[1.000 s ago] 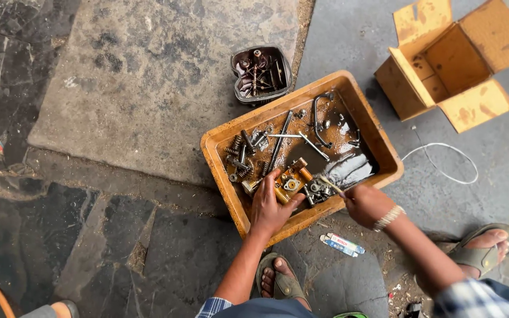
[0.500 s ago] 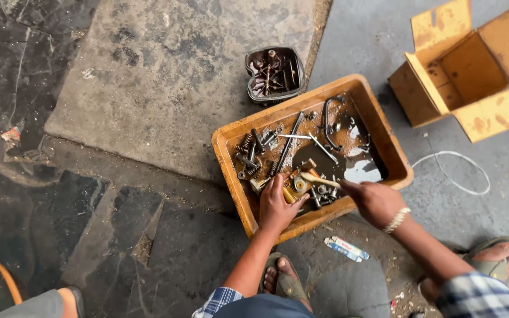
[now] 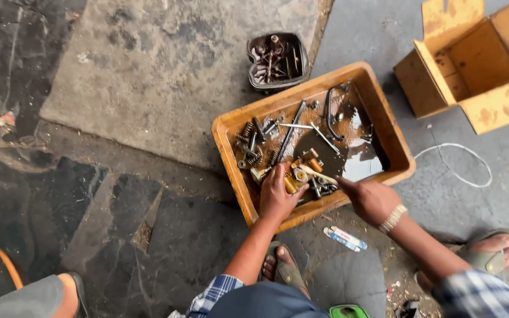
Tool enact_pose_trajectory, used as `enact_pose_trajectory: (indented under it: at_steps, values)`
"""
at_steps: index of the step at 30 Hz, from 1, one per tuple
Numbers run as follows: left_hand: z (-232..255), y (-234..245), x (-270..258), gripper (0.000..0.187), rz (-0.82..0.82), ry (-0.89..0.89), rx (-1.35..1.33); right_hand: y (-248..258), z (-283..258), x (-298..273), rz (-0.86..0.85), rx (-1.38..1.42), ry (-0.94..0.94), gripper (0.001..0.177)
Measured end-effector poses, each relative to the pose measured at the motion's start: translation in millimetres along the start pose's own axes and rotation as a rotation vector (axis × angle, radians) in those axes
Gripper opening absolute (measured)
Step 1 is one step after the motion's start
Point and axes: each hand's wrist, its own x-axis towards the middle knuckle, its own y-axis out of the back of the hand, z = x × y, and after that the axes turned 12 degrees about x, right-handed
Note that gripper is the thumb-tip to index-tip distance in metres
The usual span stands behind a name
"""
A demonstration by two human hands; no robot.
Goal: Cleaning motorcycle engine components such as valve rockers and bolts using a brush and cleaning solution in a tray.
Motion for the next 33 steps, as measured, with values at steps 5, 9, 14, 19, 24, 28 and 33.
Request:
enact_pose_trajectory:
  at_steps: [5, 9, 14, 19, 24, 28, 33]
  values:
    - [2.6, 8.8, 1.7, 0.065, -0.064, 0.036, 0.026, -10.5, -16.2, 3.0, 0.172, 0.246, 0.149, 0.034]
    - [-0.4, -1.3, 4.8, 0.066, -0.022, 0.016, 0.033, -7.8, -23.2, -18.3, 0.093, 0.06, -0.019, 0.044]
    - [2.6, 3.7, 6.6, 0.066, -0.041, 0.01, 0.065, -30.6, -60.2, -8.8, 0.173, -0.011, -0.093, 0.048]
    - [-0.3, 1.2, 7.7, 0.066, -0.049, 0.02, 0.049, -5.1, -43.9, -31.7, 0.071, -0.023, -0.131, 0.052]
    - [4.3, 2.4, 2.8, 0.067, -0.093, 0.069, 0.06, -21.2, -42.3, -22.4, 0.183, -0.086, -0.067, 0.06]
    - [2.6, 7.7, 5.4, 0.065, -0.06, 0.019, 0.06, -28.1, -54.7, -26.0, 0.217, -0.067, -0.062, 0.059]
    - [-1.8, -7.5, 0.5, 0.067, -0.043, 0.0, 0.096, -17.3, -32.7, -39.3, 0.148, -0.08, -0.106, 0.064]
